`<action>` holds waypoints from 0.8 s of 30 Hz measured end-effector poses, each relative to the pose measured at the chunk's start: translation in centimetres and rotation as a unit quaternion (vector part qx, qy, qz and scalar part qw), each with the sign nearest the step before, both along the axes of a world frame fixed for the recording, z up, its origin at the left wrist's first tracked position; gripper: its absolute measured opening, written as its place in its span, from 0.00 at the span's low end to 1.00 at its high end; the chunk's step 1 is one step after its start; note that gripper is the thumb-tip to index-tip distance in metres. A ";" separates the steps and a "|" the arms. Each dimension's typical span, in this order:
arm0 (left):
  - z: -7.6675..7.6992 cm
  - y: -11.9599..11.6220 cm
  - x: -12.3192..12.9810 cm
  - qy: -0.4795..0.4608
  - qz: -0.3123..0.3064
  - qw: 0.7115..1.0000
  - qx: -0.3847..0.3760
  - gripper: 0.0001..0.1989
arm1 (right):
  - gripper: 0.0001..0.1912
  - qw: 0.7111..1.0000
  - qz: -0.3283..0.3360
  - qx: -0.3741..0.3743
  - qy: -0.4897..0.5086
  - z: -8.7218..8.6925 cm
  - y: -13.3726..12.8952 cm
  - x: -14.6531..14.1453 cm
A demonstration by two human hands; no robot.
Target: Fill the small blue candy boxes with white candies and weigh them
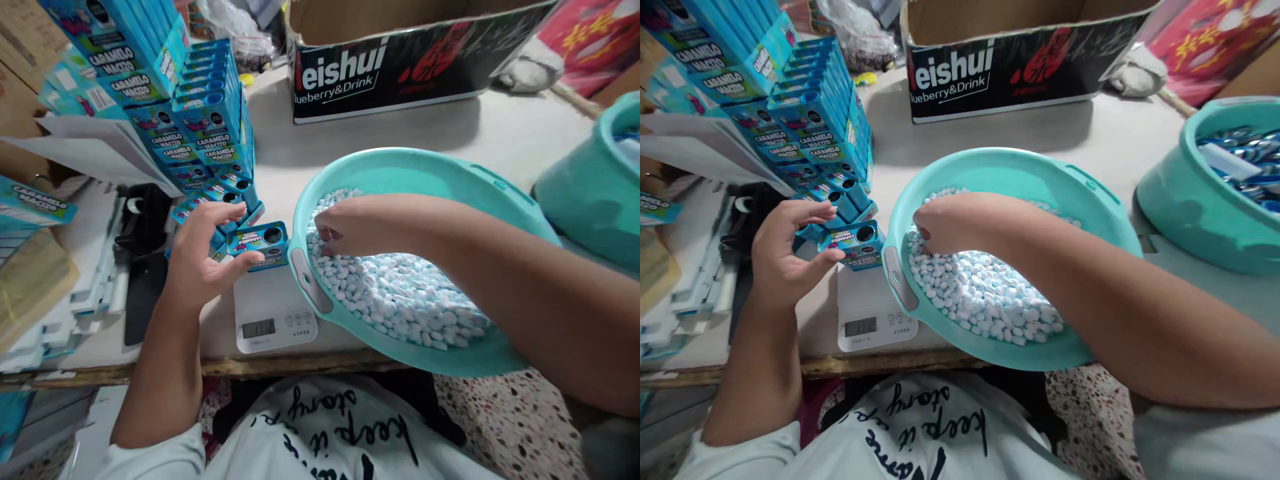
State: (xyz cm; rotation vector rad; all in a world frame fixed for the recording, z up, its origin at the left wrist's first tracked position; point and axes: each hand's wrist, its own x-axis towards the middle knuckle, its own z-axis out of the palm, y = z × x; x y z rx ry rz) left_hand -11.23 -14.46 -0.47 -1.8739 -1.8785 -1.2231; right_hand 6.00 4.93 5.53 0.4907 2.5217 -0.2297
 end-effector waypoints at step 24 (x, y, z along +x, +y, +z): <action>0.0 0.0 0.0 0.055 0.000 0.998 -0.003 0.27 | 0.09 1.000 0.010 0.016 -0.014 -0.1 -0.2 -0.1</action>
